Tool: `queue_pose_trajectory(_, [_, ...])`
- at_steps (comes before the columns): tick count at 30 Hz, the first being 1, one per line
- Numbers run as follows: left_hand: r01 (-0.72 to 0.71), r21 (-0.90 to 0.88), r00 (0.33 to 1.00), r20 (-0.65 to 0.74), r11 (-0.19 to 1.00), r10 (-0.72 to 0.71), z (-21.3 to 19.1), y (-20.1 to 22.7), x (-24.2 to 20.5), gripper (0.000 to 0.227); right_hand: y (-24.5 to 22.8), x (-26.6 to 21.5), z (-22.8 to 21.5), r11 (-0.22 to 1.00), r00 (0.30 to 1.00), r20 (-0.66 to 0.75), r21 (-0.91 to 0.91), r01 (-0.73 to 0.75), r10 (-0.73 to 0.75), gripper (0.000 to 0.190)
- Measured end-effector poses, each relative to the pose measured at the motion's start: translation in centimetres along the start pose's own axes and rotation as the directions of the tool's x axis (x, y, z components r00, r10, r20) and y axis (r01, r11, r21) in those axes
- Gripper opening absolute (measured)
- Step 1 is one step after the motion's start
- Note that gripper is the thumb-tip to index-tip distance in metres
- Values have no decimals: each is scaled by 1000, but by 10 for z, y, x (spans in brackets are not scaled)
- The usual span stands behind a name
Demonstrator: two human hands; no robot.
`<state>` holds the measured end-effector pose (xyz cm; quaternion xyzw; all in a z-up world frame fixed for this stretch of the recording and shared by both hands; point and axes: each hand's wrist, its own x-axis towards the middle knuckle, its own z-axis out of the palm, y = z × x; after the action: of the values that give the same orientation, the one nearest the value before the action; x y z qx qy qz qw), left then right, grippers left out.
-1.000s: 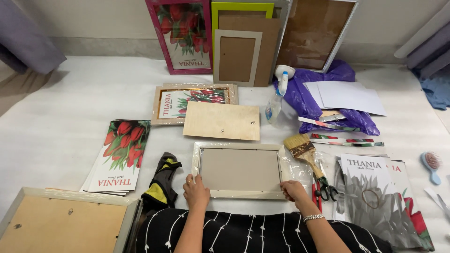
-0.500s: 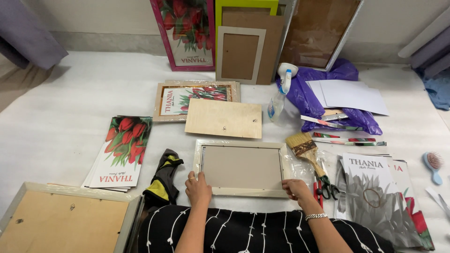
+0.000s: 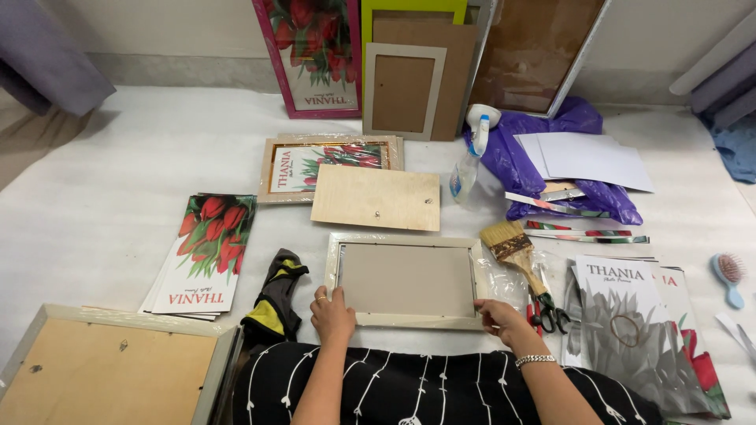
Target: Cleaning a picture frame and removing the backboard to prepare for new artwork
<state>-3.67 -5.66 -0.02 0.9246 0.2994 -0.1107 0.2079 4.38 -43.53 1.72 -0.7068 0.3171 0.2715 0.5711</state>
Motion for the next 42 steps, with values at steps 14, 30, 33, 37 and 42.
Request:
queue_pose_trajectory(14, [29,-54,999,42,998,-27,-8,1,-3,58,28,41,11,951,965,-110,-230,206,-236,41])
queue_pose_trajectory(30, [-126,-12,984,-129,992,124,1,2,-12,64,-49,-89,25,783,924,-108,-572,243,-366,17])
queue_pose_trajectory(33, [-140,34,986,-82,990,143,-2,5,-14,65,-42,-70,6,799,930,-121,-558,225,-347,20])
queue_pose_trajectory(37, [-136,60,986,-88,989,141,-3,9,-15,65,-39,-54,-14,758,939,-170,-640,125,-298,19])
queue_pose_trajectory(42, [-150,114,983,-88,982,161,-5,10,-17,66,-27,-32,-38,546,846,-197,-828,127,-495,27])
